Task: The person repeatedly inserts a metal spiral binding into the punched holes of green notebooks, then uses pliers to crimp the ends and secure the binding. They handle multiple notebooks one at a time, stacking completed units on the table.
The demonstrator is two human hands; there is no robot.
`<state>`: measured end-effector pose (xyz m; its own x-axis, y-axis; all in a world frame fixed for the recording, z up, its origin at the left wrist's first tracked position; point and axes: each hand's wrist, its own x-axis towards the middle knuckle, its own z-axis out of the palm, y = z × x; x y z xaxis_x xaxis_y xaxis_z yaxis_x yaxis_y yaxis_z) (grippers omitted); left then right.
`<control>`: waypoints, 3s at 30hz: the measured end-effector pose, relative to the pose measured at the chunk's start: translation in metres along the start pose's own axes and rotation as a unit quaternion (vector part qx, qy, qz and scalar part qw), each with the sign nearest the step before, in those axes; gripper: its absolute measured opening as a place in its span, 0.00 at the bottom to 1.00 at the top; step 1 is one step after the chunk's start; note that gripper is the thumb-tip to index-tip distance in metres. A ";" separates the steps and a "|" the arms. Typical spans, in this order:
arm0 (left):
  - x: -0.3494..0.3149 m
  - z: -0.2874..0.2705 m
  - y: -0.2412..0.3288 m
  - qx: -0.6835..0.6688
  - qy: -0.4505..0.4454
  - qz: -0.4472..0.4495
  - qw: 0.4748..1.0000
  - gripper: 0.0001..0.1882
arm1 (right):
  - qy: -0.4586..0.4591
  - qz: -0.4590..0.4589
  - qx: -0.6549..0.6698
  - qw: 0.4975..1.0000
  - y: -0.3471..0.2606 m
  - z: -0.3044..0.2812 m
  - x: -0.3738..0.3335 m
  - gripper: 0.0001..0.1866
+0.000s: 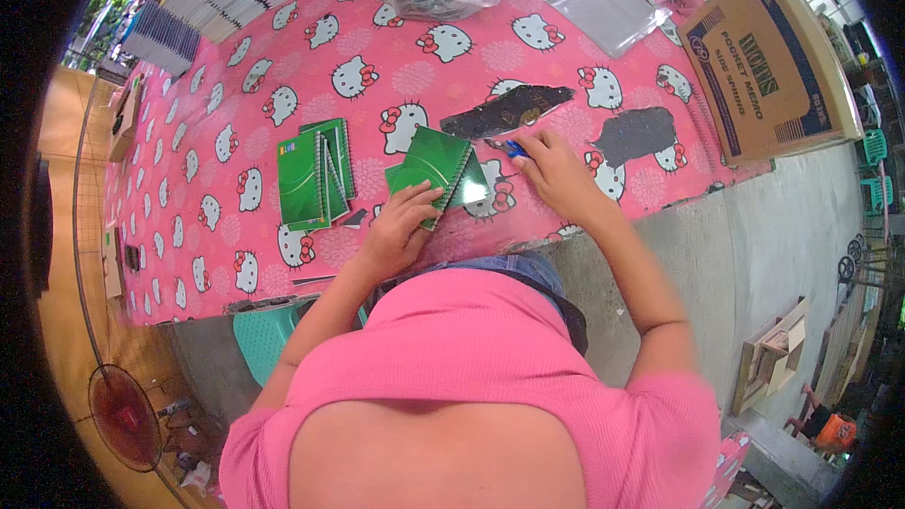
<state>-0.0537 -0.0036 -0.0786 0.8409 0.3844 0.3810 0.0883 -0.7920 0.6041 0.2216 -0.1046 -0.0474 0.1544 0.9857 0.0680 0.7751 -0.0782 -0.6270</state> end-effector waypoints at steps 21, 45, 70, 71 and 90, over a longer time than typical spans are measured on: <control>0.008 -0.002 0.009 -0.026 0.012 -0.025 0.999 0.17 | 0.002 -0.149 -0.217 0.965 0.024 0.004 0.035 0.25; 0.008 0.004 0.011 0.032 -0.013 -0.022 0.999 0.18 | -0.040 -0.086 -0.184 0.978 0.000 -0.016 0.041 0.20; 0.013 0.007 0.017 0.074 -0.051 -0.035 0.995 0.16 | 0.044 -0.128 -0.210 0.968 -0.013 -0.020 0.033 0.21; 0.014 0.007 0.017 0.074 -0.052 -0.036 0.995 0.16 | 0.050 -0.141 -0.218 0.964 -0.013 -0.019 0.034 0.21; 0.014 0.007 0.020 0.076 -0.050 -0.043 0.995 0.16 | 0.011 -0.134 -0.267 0.954 -0.021 -0.019 0.044 0.18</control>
<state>-0.0363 -0.0170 -0.0657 0.8754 0.4103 0.2556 0.2355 -0.8238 0.5157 0.2237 -0.0624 -0.0170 -0.0846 0.9782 0.1894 0.9895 0.1049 -0.0999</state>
